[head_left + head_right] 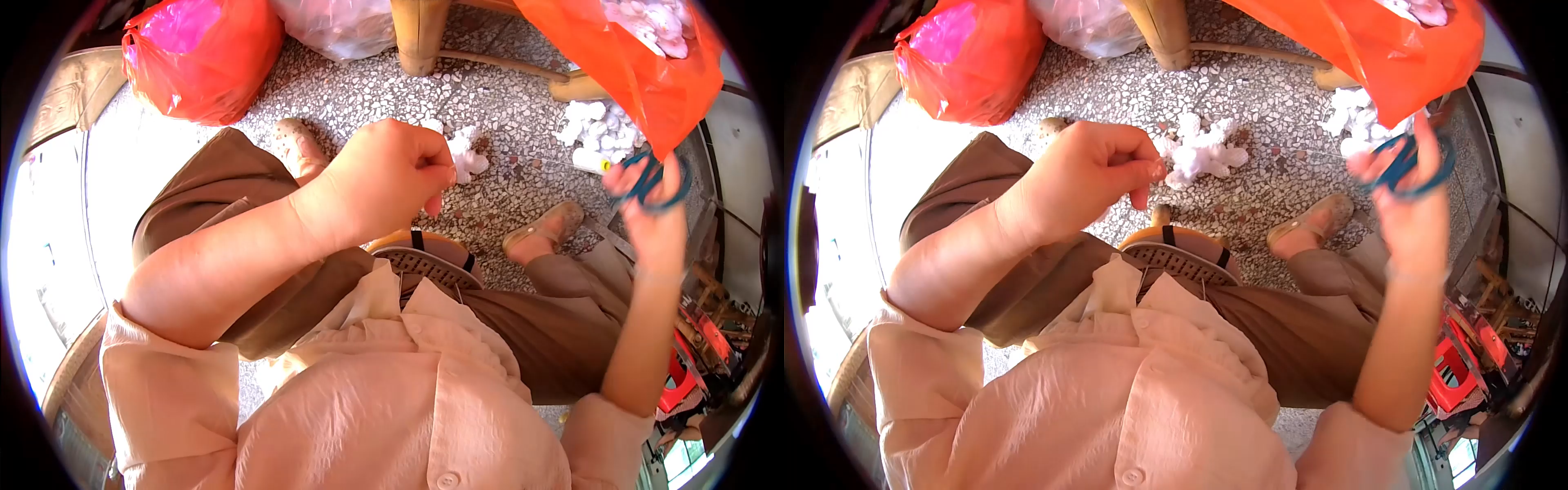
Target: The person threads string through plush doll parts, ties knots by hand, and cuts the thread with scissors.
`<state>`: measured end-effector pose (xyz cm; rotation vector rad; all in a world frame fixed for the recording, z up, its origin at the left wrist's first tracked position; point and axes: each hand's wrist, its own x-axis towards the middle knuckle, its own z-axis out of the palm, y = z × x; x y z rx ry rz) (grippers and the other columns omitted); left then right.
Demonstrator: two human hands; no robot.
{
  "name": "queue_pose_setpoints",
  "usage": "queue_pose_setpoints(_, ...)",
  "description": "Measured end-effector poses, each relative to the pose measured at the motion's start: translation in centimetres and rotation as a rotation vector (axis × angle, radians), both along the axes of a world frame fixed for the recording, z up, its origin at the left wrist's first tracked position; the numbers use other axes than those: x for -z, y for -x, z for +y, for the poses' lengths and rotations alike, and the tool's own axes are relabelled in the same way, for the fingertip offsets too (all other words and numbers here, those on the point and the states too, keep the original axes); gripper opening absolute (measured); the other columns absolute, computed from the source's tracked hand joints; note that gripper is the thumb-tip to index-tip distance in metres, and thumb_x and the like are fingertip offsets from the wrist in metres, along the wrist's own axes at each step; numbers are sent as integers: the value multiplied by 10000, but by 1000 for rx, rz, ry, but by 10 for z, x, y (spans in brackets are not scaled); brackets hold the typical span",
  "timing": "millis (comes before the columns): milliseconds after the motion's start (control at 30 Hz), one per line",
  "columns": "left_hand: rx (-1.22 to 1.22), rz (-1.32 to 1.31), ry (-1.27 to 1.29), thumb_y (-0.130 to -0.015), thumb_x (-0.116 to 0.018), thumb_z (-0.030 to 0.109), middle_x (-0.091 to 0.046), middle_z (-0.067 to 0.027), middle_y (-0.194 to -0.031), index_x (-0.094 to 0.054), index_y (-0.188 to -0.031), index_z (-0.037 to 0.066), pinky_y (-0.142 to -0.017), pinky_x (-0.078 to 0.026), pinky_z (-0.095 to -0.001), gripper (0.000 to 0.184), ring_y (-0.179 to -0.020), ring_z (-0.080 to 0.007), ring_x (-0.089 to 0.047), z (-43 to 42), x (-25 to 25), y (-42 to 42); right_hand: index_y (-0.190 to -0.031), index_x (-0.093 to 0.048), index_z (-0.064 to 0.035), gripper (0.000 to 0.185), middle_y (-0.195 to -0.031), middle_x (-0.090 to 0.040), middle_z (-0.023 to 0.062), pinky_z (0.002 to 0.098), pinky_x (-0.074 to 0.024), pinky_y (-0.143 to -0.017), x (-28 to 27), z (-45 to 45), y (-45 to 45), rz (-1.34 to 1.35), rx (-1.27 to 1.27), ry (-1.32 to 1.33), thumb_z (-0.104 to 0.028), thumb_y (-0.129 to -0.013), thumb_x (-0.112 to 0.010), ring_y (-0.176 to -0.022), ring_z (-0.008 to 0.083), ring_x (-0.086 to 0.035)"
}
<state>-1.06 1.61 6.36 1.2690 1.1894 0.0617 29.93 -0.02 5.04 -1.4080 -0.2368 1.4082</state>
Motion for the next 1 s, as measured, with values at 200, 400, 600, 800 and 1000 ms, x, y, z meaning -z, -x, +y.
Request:
queue_pose_setpoints(200,-276,-69,102,-858,-548,131,-627,-17,-738,-610,-931,12,-421,-329,-190,153,-494,-31,-421,10,20,6,-1020,-445,-23,965,-789,-467,45,413,-529,-713,9,-95,74,238,-720,268,-886,-605,-322,-833,284,-608)
queue_pose_setpoints(400,-257,-64,50,-869,-541,135,-639,-26,-737,-613,-912,-1,-410,-348,-193,160,-483,-37,-464,5,19,0,-962,-419,-47,1014,-816,-412,17,360,-499,-737,14,-101,78,252,-1054,254,-929,-472,-322,-816,218,-570)
queue_pose_setpoints(600,-131,-115,-7,-867,-555,100,-633,-29,-732,-616,-875,-3,-533,-408,-204,120,-607,-59,-529,-4,6,-2,-985,-422,-59,989,-829,-401,8,327,-461,-762,14,-103,80,279,-1068,192,-903,-469,-409,-845,200,-550)
queue_pose_setpoints(800,-96,-250,-331,-872,-573,83,-628,-74,-907,-613,-854,-12,-762,-450,-268,104,-839,-123,-558,-15,19,4,-947,-456,-6,949,-842,-503,44,256,-422,-706,12,-102,89,80,-1000,125,-810,-467,-613,-775,120,-467)
queue_pose_setpoints(1000,-204,-460,-30,-892,-554,95,-607,-48,-856,-588,-861,-33,-769,-441,-248,136,-830,-94,-542,-14,15,0,-926,-452,-10,947,-787,-498,44,251,-427,-630,13,-105,91,-24,-1029,21,-835,-476,-569,-696,111,-465)
